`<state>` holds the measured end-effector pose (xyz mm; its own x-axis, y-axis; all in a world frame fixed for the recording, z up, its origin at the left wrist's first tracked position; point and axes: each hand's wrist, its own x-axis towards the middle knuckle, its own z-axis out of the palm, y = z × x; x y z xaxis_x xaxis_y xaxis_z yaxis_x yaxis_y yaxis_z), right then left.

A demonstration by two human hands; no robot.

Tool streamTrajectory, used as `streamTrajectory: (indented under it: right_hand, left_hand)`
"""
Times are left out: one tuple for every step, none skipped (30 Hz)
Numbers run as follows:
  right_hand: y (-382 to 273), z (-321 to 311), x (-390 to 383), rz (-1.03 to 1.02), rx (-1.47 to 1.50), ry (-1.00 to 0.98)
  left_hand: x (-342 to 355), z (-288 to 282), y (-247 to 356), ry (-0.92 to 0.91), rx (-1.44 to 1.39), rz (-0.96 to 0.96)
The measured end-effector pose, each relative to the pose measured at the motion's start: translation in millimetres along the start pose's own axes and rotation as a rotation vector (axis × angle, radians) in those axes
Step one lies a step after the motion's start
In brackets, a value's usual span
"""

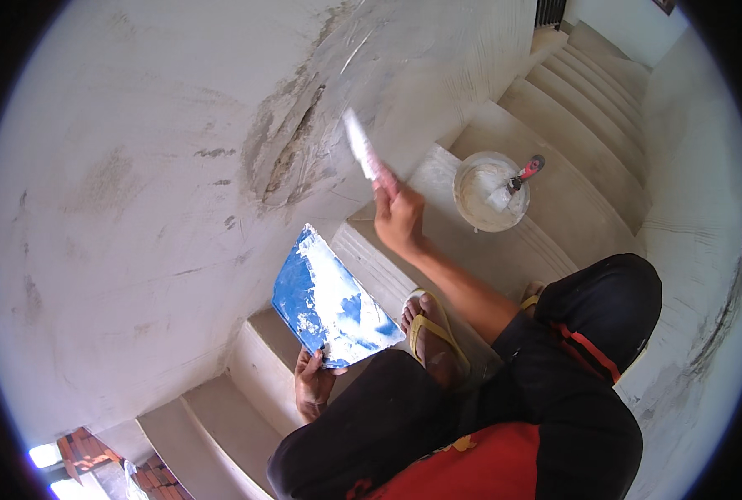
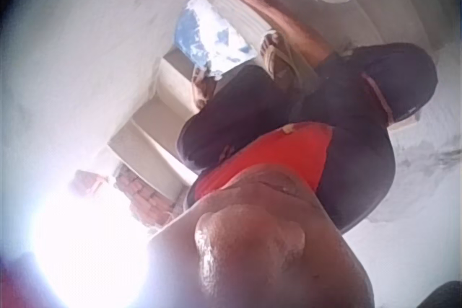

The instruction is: The person is sitting on a staircase and applying white plaster to the wall using a trowel and a hawk. They repeatedly scoop plaster from a bucket, transfer it to the hawk, and smooth it onto the wall surface.

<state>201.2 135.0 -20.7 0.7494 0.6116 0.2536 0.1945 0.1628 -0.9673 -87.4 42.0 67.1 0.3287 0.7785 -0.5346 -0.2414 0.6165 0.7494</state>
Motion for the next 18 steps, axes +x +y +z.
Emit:
streamTrajectory:
  right_hand:
    - [0.4, 1.5, 11.0, -0.013, 0.006, 0.077]
    - [4.6, 4.8, 24.9, -0.024, 0.01, 0.155]
    - [7.3, 7.5, 38.5, -0.034, 0.014, 0.234]
    - [3.7, 9.9, 51.2, 0.0, -0.002, 0.229]
    - [-4.6, 11.4, 65.9, 0.037, -0.018, 0.23]
    - [-14.2, 13.0, 77.4, 0.073, -0.033, 0.232]
    - [-25.2, 15.3, 86.9, 0.126, -0.079, 0.205]
    - [-35.9, 17.9, 96.1, 0.181, -0.123, 0.177]
    - [-41.5, 24.1, 101.7, 0.236, -0.167, 0.148]
    - [-42.8, 31.9, 103.5, 0.12, -0.205, 0.248]
    - [-43.8, 36.7, 104.5, 0.132, -0.185, 0.236]
    - [-45.0, 40.4, 104.2, 0.145, -0.164, 0.223]
    - [-47.4, 42.9, 103.4, 0.159, -0.153, 0.21]
    - [-47.2, 48.6, 100.3, 0.142, -0.111, 0.177]
    - [-49.6, 52.7, 97.0, 0.112, -0.106, 0.182]
    - [-54.5, 56.4, 90.9, 0.085, -0.102, 0.18]
    - [-60.0, 57.9, 83.2, 0.054, -0.098, 0.179]
    - [-64.4, 59.3, 72.9, 0.008, -0.087, 0.192]
  left_hand:
    - [-0.1, -0.3, -0.6, 0.01, 0.0, 0.004]
    - [-0.5, -0.5, -1.5, 0.021, 0.001, 0.005]
    - [-1.1, 1.5, -1.7, 0.027, -0.006, 0.008]
    - [-3.1, 3.5, -1.4, 0.036, -0.013, 0.013]
    - [-3.7, 4.7, 0.2, 0.042, -0.015, 0.016]
    - [-5.0, 3.5, -0.2, 0.062, -0.005, 0.011]
    - [-5.3, -0.1, -0.9, 0.078, 0.008, 0.005]
    - [-5.8, -1.9, -1.4, 0.095, 0.024, 0.0]
    - [-6.6, -3.1, -0.5, 0.093, 0.023, 0.006]
    - [-6.6, -3.8, -2.2, 0.09, 0.019, 0.011]
    - [-6.5, -3.7, -3.9, 0.087, 0.015, 0.016]
    - [-7.5, -2.1, -5.7, 0.104, -0.001, 0.023]
    - [-8.4, -1.3, -6.1, 0.111, 0.019, 0.019]
    - [-9.6, -0.9, -6.1, 0.118, 0.039, 0.016]
    - [-9.2, -1.3, -6.0, 0.123, 0.06, 0.012]
    - [-9.7, -3.1, -7.3, 0.112, 0.044, 0.014]
    - [-9.5, -1.8, -7.9, 0.119, 0.046, 0.02]
    - [-8.3, 0.6, -8.2, 0.126, 0.048, 0.025]
